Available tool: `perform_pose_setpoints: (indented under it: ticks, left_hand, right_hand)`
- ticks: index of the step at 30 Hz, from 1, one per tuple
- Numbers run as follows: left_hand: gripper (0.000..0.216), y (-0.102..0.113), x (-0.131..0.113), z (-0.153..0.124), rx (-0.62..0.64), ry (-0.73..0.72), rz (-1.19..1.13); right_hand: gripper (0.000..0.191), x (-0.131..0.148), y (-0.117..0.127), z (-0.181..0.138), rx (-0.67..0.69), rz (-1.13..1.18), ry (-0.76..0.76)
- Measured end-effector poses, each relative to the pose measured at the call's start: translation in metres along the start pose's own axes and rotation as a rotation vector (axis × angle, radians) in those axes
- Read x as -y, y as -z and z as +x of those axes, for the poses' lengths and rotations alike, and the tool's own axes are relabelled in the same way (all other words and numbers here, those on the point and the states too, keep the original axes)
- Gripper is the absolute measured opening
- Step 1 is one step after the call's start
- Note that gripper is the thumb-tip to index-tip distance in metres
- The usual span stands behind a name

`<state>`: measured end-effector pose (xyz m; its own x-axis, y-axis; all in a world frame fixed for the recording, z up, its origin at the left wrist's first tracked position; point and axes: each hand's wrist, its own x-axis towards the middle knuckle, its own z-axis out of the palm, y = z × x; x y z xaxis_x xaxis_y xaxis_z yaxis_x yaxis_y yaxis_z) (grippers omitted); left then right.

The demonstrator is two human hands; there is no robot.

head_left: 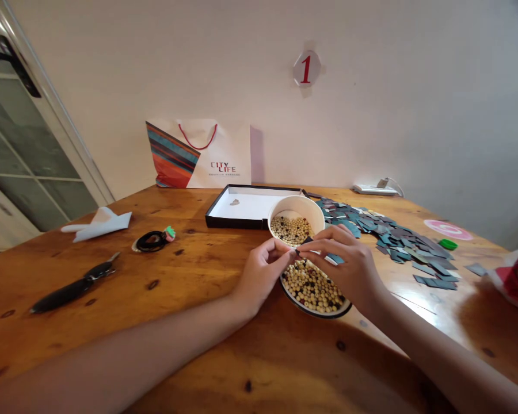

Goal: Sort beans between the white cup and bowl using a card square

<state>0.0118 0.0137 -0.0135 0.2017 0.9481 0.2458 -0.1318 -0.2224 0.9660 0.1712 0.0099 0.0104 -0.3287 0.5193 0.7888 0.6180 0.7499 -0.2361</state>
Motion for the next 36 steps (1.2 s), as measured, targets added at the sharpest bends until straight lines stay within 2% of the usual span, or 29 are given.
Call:
perform_pose_setpoints:
  ticks: [9, 13, 20, 28, 33, 36]
  left_hand:
    - [0.013, -0.0002, 0.004, -0.0003, 0.035, -0.061, 0.027]
    - [0.013, 0.0, 0.003, -0.0005, 0.033, -0.069, 0.053]
    - [0.015, -0.0001, 0.0042, -0.0005, 0.042, -0.103, 0.076]
    - [0.018, -0.0008, 0.0052, 0.0003, 0.044, -0.107, 0.067]
    - [0.019, -0.0005, 0.0073, 0.0016, 0.053, -0.11, 0.045]
    - [0.019, -0.0001, 0.0081, 0.0022, 0.053, -0.099, 0.036]
  right_hand:
    - [0.011, -0.0023, -0.0025, -0.0018, 0.006, 0.009, -0.069]
    - [0.008, -0.0019, -0.0001, -0.0026, -0.025, -0.032, -0.024]
    - [0.008, -0.0001, 0.0, -0.0026, 0.0, -0.071, 0.045]
    - [0.005, -0.0023, -0.0032, -0.0031, -0.004, -0.073, 0.027]
    - [0.006, -0.0025, -0.0035, -0.0031, 0.073, -0.056, 0.026]
    - [0.006, -0.0009, -0.0034, -0.0027, 0.062, -0.082, 0.003]
